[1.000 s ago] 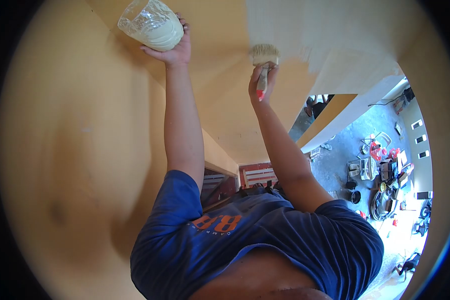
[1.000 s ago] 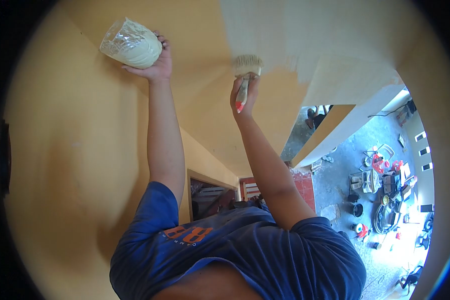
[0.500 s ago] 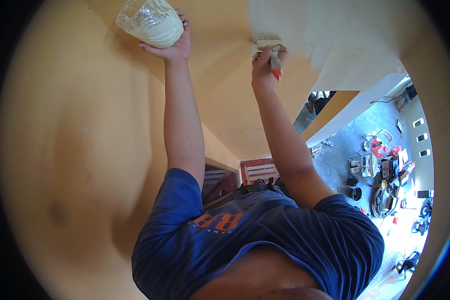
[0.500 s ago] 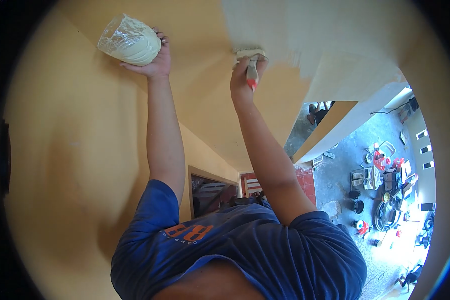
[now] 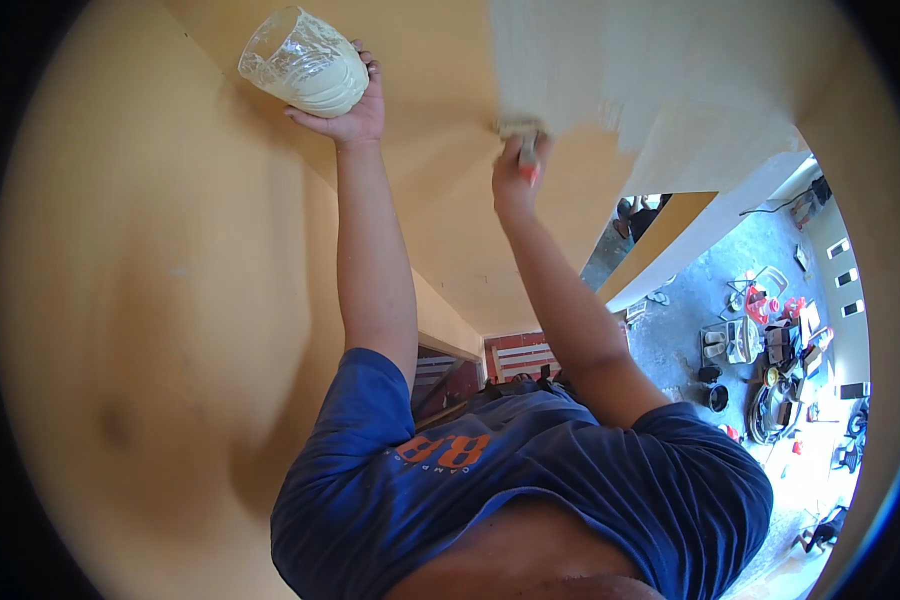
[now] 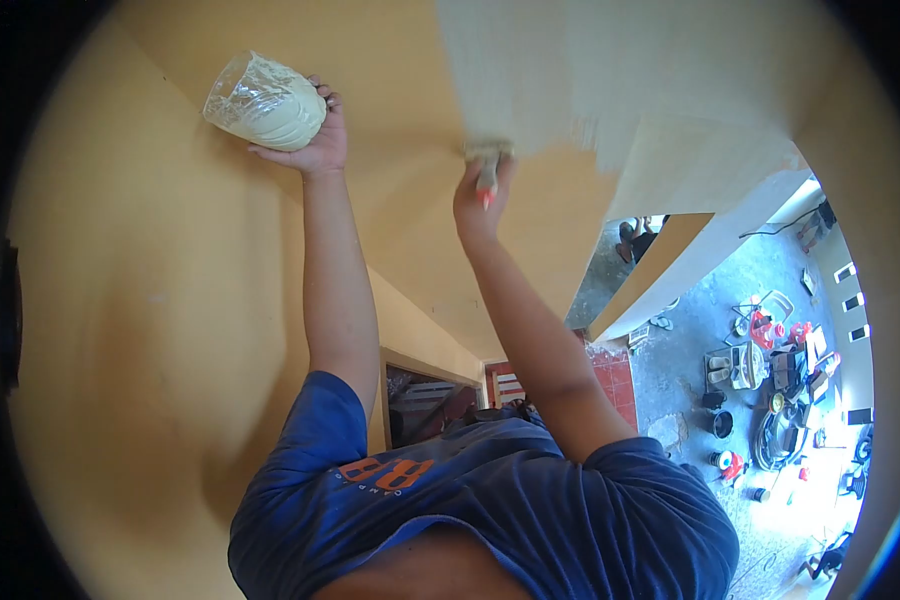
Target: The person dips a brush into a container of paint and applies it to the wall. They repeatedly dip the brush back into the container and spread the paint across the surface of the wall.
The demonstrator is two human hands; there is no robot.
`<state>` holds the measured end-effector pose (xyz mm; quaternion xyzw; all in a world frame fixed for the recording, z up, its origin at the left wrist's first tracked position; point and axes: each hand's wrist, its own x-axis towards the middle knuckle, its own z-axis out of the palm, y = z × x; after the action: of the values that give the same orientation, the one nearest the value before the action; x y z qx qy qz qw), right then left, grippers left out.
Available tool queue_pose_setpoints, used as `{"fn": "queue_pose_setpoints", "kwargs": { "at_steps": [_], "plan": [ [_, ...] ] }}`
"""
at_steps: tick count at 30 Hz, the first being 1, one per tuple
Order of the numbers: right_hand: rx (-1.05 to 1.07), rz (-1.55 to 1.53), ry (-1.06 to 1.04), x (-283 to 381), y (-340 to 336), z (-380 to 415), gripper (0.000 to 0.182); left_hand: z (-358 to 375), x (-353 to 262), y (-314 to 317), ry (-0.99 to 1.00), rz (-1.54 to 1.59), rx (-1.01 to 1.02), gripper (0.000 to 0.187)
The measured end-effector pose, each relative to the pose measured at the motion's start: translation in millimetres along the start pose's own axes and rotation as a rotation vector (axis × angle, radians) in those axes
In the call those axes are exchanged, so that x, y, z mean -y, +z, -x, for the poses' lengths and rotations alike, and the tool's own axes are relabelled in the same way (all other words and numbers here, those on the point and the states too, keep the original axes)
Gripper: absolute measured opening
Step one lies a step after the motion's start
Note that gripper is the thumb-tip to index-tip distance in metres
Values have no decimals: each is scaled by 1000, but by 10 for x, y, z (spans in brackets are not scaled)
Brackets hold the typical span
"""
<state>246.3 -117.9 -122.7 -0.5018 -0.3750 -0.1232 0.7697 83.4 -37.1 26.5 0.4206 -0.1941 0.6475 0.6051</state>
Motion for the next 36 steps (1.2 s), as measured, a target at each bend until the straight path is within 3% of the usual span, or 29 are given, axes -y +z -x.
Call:
{"fn": "queue_pose_setpoints", "kwargs": {
  "at_steps": [1, 3, 4, 6, 9, 14, 17, 19, 20, 24, 26, 27, 29, 30, 32, 34, 36],
  "plan": [
    [1, -2, -1, 259, -31, -237, 19, 6, -8, -3, 3, 15, -27, 100],
    [161, -462, 811, 753, -69, -651, 21, -12, -18, 1, -5, 10, -13, 100],
    [169, -466, 812, 729, -80, -607, 21, -3, -28, 1, -20, 10, -4, 100],
    [64, -421, 408, 521, -128, -457, 19, 10, -35, 40, -6, -2, -3, 100],
    [125, -302, 283, 29, -157, -66, 18, -1, -15, 29, 7, 25, 0, 101],
    [177, -157, 341, -43, -568, 455, 23, 20, -15, -5, 22, -43, -6, 100],
    [201, -183, 490, -48, -489, 382, 24, 13, -13, 6, 9, -10, 9, 100],
    [91, -110, 177, -41, -200, 88, 21, 32, -5, 20, 27, -36, -50, 100],
    [137, -219, 394, 62, -98, -123, 22, 44, -2, 30, 28, -35, -43, 100],
    [101, -449, 627, 598, -52, -614, 20, 33, -23, 78, 8, -61, -59, 100],
    [46, -568, 384, 507, -79, -552, 17, 45, -35, 67, 11, -81, -74, 99],
    [45, -571, 383, 397, -95, -484, 17, 37, -32, 64, 3, -49, -44, 99],
    [167, -383, 244, 81, -169, -229, 19, 20, -11, 80, -6, -15, -13, 99],
    [246, -359, 366, 71, -298, -87, 20, 26, 3, 101, 17, -7, -63, 98],
    [274, -104, 163, -136, -547, 233, 21, 36, 8, 99, 40, 5, -105, 98],
    [341, -48, 240, -196, -763, 452, 23, 16, -24, 29, 0, 1, 37, 98],
    [405, -100, 262, -154, -972, 527, 25, 7, -32, 41, 0, 2, 42, 98]
  ]
}}
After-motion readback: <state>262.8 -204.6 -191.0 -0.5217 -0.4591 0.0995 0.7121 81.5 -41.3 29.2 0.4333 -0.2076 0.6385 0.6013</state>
